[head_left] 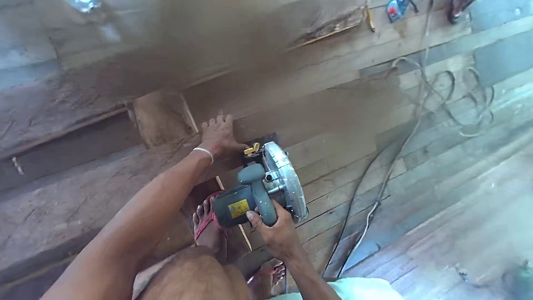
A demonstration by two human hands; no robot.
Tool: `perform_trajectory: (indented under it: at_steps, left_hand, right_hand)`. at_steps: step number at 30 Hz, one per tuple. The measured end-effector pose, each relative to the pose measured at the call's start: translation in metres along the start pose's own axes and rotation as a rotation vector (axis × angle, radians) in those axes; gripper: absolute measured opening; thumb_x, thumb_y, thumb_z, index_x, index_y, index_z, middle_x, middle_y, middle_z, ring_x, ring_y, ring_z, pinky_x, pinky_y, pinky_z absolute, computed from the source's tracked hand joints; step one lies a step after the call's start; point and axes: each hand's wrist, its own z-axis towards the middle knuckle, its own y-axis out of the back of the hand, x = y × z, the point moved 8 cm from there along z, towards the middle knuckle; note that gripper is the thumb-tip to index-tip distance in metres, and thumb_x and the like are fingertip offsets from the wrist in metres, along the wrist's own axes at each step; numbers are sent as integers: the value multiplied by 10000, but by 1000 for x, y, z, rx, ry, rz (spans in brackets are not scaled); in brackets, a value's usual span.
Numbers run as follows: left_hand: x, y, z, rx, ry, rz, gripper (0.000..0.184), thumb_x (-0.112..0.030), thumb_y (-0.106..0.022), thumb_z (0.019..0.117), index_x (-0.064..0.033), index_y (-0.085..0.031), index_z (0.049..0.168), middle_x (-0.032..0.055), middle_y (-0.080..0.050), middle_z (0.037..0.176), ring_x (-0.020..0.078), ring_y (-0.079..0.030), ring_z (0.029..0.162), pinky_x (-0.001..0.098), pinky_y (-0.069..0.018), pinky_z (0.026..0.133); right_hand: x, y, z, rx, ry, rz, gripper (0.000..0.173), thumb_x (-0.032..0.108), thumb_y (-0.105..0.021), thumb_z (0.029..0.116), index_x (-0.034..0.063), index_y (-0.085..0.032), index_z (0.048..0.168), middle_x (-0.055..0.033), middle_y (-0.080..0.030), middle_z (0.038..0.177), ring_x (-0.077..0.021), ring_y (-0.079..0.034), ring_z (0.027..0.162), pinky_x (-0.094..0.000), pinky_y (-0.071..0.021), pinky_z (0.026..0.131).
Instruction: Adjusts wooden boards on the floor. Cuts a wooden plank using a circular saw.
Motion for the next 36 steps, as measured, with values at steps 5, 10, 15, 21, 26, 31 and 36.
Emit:
perform_trajectory:
  at_steps: [5, 10, 15, 21, 26, 31, 36]
  left_hand:
    - [28, -84, 47, 522, 62, -25, 1091, -703, -887, 600, -30, -525, 1379, 271, -630, 1246, 466, -637, 1131, 686, -527, 908]
    - [7, -79, 47, 705, 92, 112, 1027, -522, -853, 795, -2, -347, 1521, 320, -600, 1315, 461, -593, 1251, 624, -461, 1057]
    - [-5, -81, 45, 654, 44, 133, 954, -308, -826, 793, 47, -315, 1516, 302, -560, 1375, 391, -574, 1279, 552, -457, 1080]
    - [-23, -76, 39, 673, 46, 125, 954, -307, -753, 787, 66, -284, 1530, 292, -506, 1442, 321, -525, 1339, 465, -421, 1127]
    - [-31, -72, 30, 642, 79, 88, 934, -303, -746, 781, 55, -310, 1526, 274, -514, 1439, 288, -525, 1336, 441, -415, 1125]
    - [-21, -76, 34, 608, 105, 122, 871, -223, -735, 798, 35, -335, 1526, 272, -510, 1450, 312, -516, 1349, 474, -413, 1126]
    - [-17, -78, 36, 607, 81, 115, 928, -287, -753, 780, 40, -314, 1530, 269, -521, 1440, 309, -528, 1340, 470, -425, 1119]
  right_hand:
    - [1, 3, 0, 144, -110, -8, 740, 787, -638, 817, 125, -698, 1142, -58, -723, 865, -202, -717, 818, -492, -601, 747]
    - [4, 0, -3, 361, -145, 31, 605, 607, -598, 933, 90, -622, 1246, -175, -707, 1025, -376, -701, 989, -629, -549, 806]
    - [1, 4, -5, 446, -114, 107, 564, 457, -663, 913, 74, -558, 1314, -211, -691, 1081, -436, -687, 1002, -662, -538, 758]
    - [1, 7, -4, 480, -62, 165, 580, 428, -640, 942, 46, -520, 1362, -227, -682, 1118, -446, -673, 1040, -661, -529, 781]
    - [-1, 6, -5, 481, -37, 166, 544, 417, -638, 939, 46, -534, 1324, -216, -686, 1092, -432, -682, 1016, -645, -535, 766]
    - [-3, 9, -5, 473, -30, 158, 540, 417, -644, 936, 41, -540, 1310, -210, -683, 1092, -426, -680, 1023, -639, -537, 765]
    - [-7, 15, -5, 459, -14, 120, 538, 393, -662, 919, 55, -532, 1317, -199, -684, 1079, -419, -682, 1014, -633, -538, 753]
